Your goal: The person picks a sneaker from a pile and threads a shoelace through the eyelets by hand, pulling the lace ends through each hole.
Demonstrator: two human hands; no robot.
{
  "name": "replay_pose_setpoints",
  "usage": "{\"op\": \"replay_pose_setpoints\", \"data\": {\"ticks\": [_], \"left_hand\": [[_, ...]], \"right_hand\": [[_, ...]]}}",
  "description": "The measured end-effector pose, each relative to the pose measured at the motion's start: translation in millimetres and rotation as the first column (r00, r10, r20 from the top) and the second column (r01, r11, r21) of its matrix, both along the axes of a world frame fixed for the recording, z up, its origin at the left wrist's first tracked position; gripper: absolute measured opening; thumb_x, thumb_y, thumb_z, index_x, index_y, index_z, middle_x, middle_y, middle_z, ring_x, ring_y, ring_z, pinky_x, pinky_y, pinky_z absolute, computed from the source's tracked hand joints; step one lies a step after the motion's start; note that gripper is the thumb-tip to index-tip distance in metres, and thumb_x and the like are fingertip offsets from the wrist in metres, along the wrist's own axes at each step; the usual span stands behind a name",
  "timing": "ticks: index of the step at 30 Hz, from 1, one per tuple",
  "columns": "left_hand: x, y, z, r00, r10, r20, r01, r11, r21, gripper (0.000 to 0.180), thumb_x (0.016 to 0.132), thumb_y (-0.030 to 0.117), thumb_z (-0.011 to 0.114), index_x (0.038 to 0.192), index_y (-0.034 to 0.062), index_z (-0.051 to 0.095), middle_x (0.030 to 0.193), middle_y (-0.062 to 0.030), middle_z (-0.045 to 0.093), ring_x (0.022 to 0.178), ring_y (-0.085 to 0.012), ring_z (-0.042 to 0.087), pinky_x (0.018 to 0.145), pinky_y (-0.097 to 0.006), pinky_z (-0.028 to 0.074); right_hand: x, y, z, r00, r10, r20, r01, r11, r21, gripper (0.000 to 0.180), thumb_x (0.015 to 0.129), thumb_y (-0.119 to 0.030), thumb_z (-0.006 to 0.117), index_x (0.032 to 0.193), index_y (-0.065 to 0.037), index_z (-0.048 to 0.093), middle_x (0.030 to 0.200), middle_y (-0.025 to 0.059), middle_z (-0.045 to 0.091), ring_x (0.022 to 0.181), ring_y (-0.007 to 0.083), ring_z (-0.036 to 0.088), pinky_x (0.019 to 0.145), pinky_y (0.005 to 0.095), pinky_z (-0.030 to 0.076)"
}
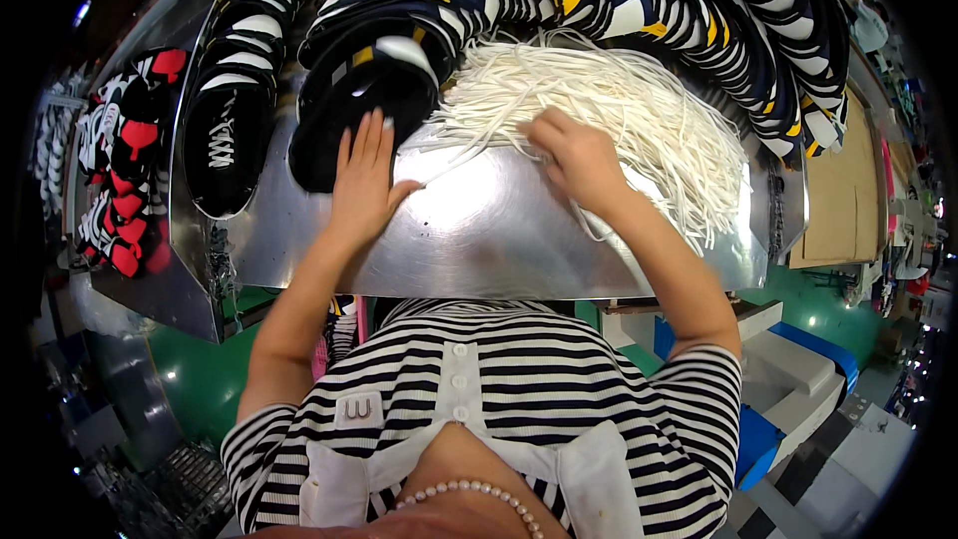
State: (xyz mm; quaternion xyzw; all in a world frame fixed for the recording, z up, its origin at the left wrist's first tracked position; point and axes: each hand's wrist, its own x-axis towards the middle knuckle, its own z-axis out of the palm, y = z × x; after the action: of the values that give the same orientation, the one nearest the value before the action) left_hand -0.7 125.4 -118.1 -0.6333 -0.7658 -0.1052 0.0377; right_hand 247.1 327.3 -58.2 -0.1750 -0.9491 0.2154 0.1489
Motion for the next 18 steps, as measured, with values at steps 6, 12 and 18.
{"op": "replay_pose_setpoints", "data": {"ticks": [6, 12, 18], "left_hand": [[30.4, -51.4, 16.0, 0.98, 0.093, 0.175, -0.099, 0.995, 0.026, 0.085, 0.085, 0.052, 0.066, 0.136, -0.0121, 0.042, 0.147, -0.0303, 0.037, 0.139, -0.0425, 0.033, 0.114, -0.053, 0.023], [10.9, 45.2, 15.3, 0.876, 0.201, 0.437, -0.341, 0.901, 0.268, 0.072, 0.084, 0.043, 0.07, 0.123, -0.0135, 0.047, 0.112, -0.0312, 0.059, 0.108, -0.0438, 0.053, 0.097, -0.05, 0.038], [1.4, 62.2, 26.2, 0.848, 0.161, 0.506, -0.43, 0.767, 0.477, 0.033, 0.083, 0.016, 0.063, 0.1, -0.0076, 0.048, 0.094, -0.0285, 0.059, 0.088, -0.0486, 0.056, 0.081, -0.056, 0.04]], "right_hand": [[-16.0, -57.5, -28.0, 0.982, 0.189, -0.032, -0.186, 0.98, 0.071, 0.032, 0.078, -0.009, 0.067, 0.11, -0.011, 0.064, 0.103, 0.0062, 0.063, 0.069, 0.0268, 0.066, 0.057, 0.0371, 0.052], [-75.9, -81.2, -40.0, 0.96, 0.262, 0.103, -0.278, 0.94, 0.198, 0.013, 0.077, -0.009, 0.063, 0.084, -0.004, 0.053, 0.087, 0.0095, 0.057, 0.065, 0.0294, 0.063, 0.056, 0.039, 0.053], [-44.3, -82.5, 0.7, 0.96, 0.244, -0.137, -0.26, 0.959, -0.113, 0.009, 0.09, -0.011, 0.059, 0.089, -0.004, 0.055, 0.089, 0.009, 0.063, 0.06, 0.0249, 0.059, 0.056, 0.0347, 0.048]]}}
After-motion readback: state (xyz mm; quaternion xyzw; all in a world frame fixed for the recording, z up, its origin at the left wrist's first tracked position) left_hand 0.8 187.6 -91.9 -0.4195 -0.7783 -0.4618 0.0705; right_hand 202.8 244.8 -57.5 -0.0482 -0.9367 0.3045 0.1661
